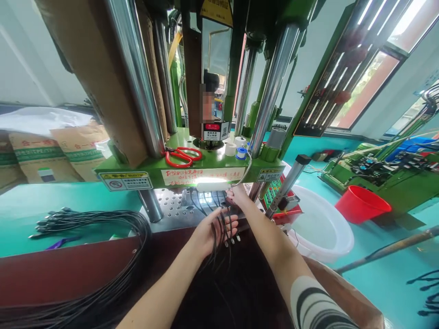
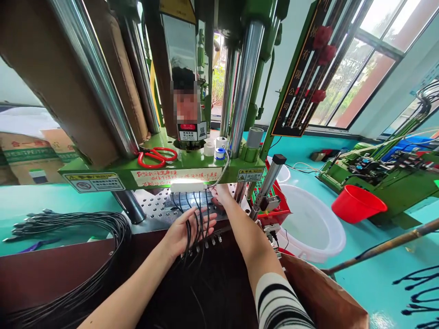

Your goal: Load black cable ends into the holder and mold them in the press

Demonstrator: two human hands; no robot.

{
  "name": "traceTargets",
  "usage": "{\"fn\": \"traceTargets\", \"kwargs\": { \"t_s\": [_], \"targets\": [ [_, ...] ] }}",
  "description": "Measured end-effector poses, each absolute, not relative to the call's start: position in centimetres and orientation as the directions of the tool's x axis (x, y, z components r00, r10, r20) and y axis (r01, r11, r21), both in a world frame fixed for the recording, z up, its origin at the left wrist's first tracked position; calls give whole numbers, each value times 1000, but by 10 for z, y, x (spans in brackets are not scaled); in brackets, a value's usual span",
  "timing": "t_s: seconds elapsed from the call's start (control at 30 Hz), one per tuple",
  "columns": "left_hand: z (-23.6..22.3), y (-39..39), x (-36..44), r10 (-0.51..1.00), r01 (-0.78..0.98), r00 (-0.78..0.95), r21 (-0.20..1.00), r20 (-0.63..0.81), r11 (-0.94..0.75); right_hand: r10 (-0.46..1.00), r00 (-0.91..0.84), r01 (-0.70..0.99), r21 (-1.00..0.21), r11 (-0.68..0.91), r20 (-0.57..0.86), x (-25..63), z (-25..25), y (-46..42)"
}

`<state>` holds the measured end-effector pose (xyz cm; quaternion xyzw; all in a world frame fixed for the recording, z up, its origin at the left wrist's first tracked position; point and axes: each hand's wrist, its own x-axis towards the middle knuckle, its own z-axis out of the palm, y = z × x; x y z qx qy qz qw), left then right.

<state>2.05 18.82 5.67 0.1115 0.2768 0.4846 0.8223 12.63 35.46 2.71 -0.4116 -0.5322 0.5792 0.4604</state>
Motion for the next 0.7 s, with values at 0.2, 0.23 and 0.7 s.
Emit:
{"fn": "traceTargets", "kwargs": {
  "t_s": [0.2, 0.23, 0.7],
  "targets": [
    [65, 151, 39, 837, -804, 424, 281, -347, 524, 984, -159, -189, -976, -107, -77, 138, 30, 319],
    [67, 142, 39, 834, -814, 431, 251, -344, 524, 985, -149, -198, -973, -117, -88, 141, 32, 314],
    [57, 12, 32, 751, -633, 586, 407, -303, 658, 993, -91, -188, -978, -88, -71, 144, 44, 267]
  ]
}}
